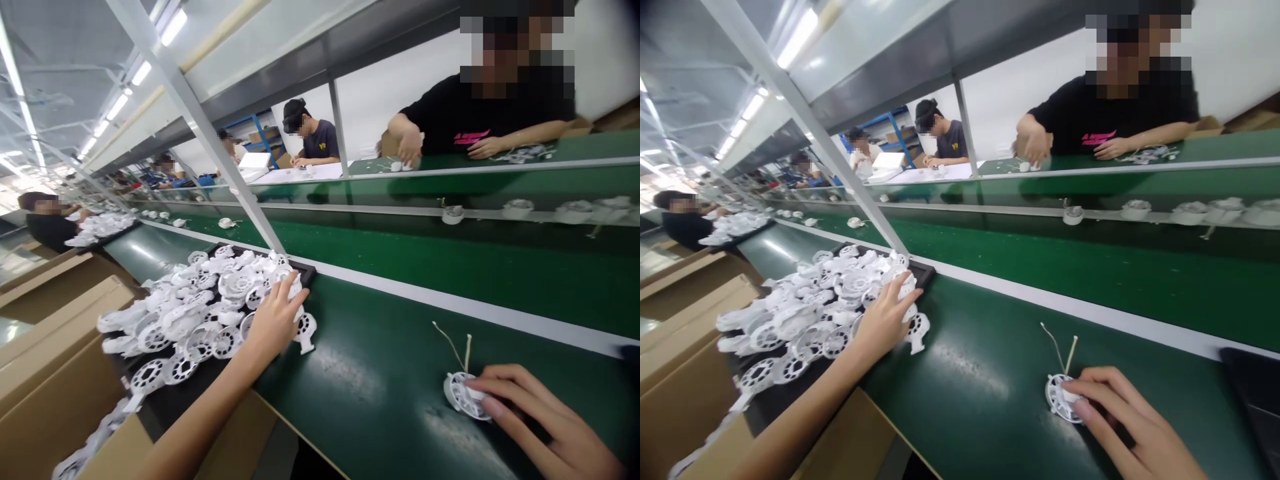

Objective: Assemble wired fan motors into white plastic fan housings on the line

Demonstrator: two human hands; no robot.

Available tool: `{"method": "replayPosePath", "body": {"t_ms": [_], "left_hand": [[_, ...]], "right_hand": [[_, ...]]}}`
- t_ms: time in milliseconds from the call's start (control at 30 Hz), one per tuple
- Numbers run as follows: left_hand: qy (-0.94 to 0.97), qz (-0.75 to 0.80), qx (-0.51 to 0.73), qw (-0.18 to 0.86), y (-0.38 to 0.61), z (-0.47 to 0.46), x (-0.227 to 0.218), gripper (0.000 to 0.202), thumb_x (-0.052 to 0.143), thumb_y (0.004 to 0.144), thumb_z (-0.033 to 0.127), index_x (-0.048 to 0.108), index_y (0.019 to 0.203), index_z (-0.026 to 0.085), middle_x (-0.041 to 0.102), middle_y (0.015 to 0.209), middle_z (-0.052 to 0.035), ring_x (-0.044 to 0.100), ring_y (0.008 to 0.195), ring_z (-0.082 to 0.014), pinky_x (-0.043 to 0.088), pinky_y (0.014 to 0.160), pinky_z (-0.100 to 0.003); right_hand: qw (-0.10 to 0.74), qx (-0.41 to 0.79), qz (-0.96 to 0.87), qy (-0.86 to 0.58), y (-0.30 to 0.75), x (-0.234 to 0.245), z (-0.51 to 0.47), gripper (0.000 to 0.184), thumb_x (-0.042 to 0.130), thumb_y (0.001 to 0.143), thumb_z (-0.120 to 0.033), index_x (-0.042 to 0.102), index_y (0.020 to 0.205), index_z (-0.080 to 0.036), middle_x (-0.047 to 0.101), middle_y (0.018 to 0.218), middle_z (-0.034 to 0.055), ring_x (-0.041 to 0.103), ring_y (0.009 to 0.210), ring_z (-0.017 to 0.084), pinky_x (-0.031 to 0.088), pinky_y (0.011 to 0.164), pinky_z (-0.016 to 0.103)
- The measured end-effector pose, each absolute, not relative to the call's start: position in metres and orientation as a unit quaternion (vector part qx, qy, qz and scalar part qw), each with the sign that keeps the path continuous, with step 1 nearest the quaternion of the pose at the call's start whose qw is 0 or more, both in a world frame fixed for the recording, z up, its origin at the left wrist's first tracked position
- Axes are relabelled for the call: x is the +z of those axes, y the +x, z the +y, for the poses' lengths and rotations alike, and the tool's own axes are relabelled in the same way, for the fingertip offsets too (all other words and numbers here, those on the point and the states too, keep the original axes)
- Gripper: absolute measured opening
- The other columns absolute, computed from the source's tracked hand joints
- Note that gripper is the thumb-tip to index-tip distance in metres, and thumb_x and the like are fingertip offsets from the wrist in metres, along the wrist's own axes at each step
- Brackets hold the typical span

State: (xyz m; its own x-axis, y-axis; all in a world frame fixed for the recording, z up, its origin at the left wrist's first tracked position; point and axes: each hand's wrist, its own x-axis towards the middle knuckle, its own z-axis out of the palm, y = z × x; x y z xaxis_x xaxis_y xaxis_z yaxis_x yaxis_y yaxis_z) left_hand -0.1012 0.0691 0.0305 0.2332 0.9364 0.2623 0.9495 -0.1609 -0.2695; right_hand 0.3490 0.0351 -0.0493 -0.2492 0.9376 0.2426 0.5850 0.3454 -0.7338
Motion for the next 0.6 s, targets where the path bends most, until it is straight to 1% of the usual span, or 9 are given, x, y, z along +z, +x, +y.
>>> {"method": "replayPosePath", "body": {"t_ms": [67, 133, 167, 267, 333, 367, 467, 533, 600], "left_hand": [[-0.782, -0.594, -0.042, 0.185, -0.087, 0.065, 0.022, 0.061, 0.062, 0.079, -0.001, 0.061, 0.136, 0.02, 0.032, 0.163, -0.0165, 0.049, 0.135, -0.0412, 0.055, 0.102, -0.053], [-0.806, -0.566, -0.078, 0.158, -0.073, 0.061, 0.015, 0.058, 0.063, 0.082, 0.001, 0.06, 0.137, 0.021, 0.031, 0.164, -0.017, 0.047, 0.137, -0.0416, 0.05, 0.107, -0.056], [-0.819, -0.55, -0.095, 0.133, -0.066, 0.06, 0.011, 0.055, 0.064, 0.084, 0.005, 0.059, 0.137, 0.021, 0.033, 0.163, -0.0169, 0.047, 0.137, -0.0414, 0.049, 0.108, -0.057], [-0.855, -0.501, -0.128, 0.043, -0.043, 0.058, 0.003, 0.045, 0.068, 0.085, 0.017, 0.062, 0.129, 0.024, 0.049, 0.152, -0.015, 0.05, 0.134, -0.0399, 0.047, 0.105, -0.058], [-0.862, -0.485, -0.146, 0.007, -0.031, 0.058, 0.0, 0.039, 0.069, 0.082, 0.02, 0.064, 0.12, 0.025, 0.058, 0.143, -0.0132, 0.052, 0.132, -0.039, 0.045, 0.105, -0.058], [-0.861, -0.485, -0.151, -0.001, -0.027, 0.059, -0.001, 0.037, 0.069, 0.081, 0.02, 0.065, 0.118, 0.025, 0.06, 0.141, -0.0126, 0.052, 0.132, -0.0385, 0.043, 0.107, -0.059], [-0.853, -0.501, -0.146, -0.002, -0.031, 0.065, 0.001, 0.046, 0.074, 0.078, 0.024, 0.064, 0.123, 0.026, 0.057, 0.146, -0.0117, 0.048, 0.137, -0.0381, 0.03, 0.119, -0.063], [-0.854, -0.502, -0.134, -0.004, -0.042, 0.07, 0.002, 0.057, 0.08, 0.077, 0.032, 0.062, 0.13, 0.027, 0.053, 0.151, -0.0109, 0.043, 0.143, -0.0388, 0.022, 0.124, -0.064], [-0.852, -0.503, -0.142, -0.006, -0.053, 0.076, 0.001, 0.06, 0.082, 0.08, 0.041, 0.061, 0.134, 0.028, 0.052, 0.152, -0.0098, 0.039, 0.146, -0.0386, 0.018, 0.126, -0.064]], "right_hand": [[0.288, 0.291, -0.765, -0.496, 0.351, -0.046, 0.035, 0.033, 0.059, 0.102, -0.054, 0.074, 0.125, -0.037, 0.066, 0.126, 0.0048, 0.072, 0.106, 0.022, 0.06, 0.084, 0.025], [0.254, 0.32, -0.766, -0.496, 0.351, -0.038, 0.034, 0.032, 0.053, 0.106, -0.051, 0.07, 0.129, -0.037, 0.063, 0.129, 0.0047, 0.07, 0.109, 0.021, 0.059, 0.09, 0.026], [0.244, 0.332, -0.763, -0.499, 0.351, -0.034, 0.033, 0.032, 0.051, 0.107, -0.05, 0.069, 0.129, -0.037, 0.062, 0.13, 0.0049, 0.069, 0.109, 0.021, 0.059, 0.091, 0.028], [0.237, 0.353, -0.756, -0.498, 0.347, -0.021, 0.031, 0.031, 0.047, 0.109, -0.049, 0.069, 0.126, -0.036, 0.06, 0.128, 0.005, 0.07, 0.1, 0.019, 0.06, 0.085, 0.029], [0.24, 0.356, -0.756, -0.494, 0.345, -0.016, 0.028, 0.031, 0.046, 0.109, -0.048, 0.068, 0.128, -0.036, 0.06, 0.127, 0.0051, 0.07, 0.095, 0.019, 0.06, 0.08, 0.029], [0.241, 0.354, -0.757, -0.494, 0.345, -0.015, 0.027, 0.031, 0.046, 0.109, -0.047, 0.067, 0.129, -0.036, 0.06, 0.127, 0.0053, 0.069, 0.094, 0.019, 0.061, 0.079, 0.03], [0.243, 0.345, -0.762, -0.491, 0.346, -0.015, 0.026, 0.03, 0.048, 0.109, -0.046, 0.067, 0.13, -0.036, 0.06, 0.128, 0.0052, 0.069, 0.096, 0.02, 0.061, 0.082, 0.032], [0.243, 0.334, -0.766, -0.492, 0.348, -0.017, 0.027, 0.029, 0.049, 0.109, -0.046, 0.065, 0.13, -0.036, 0.059, 0.129, 0.0052, 0.068, 0.089, 0.018, 0.061, 0.08, 0.032], [0.253, 0.292, -0.771, -0.506, 0.35, -0.016, 0.028, 0.031, 0.05, 0.108, -0.045, 0.061, 0.135, -0.034, 0.058, 0.131, 0.0069, 0.066, 0.082, 0.017, 0.061, 0.075, 0.034]]}}
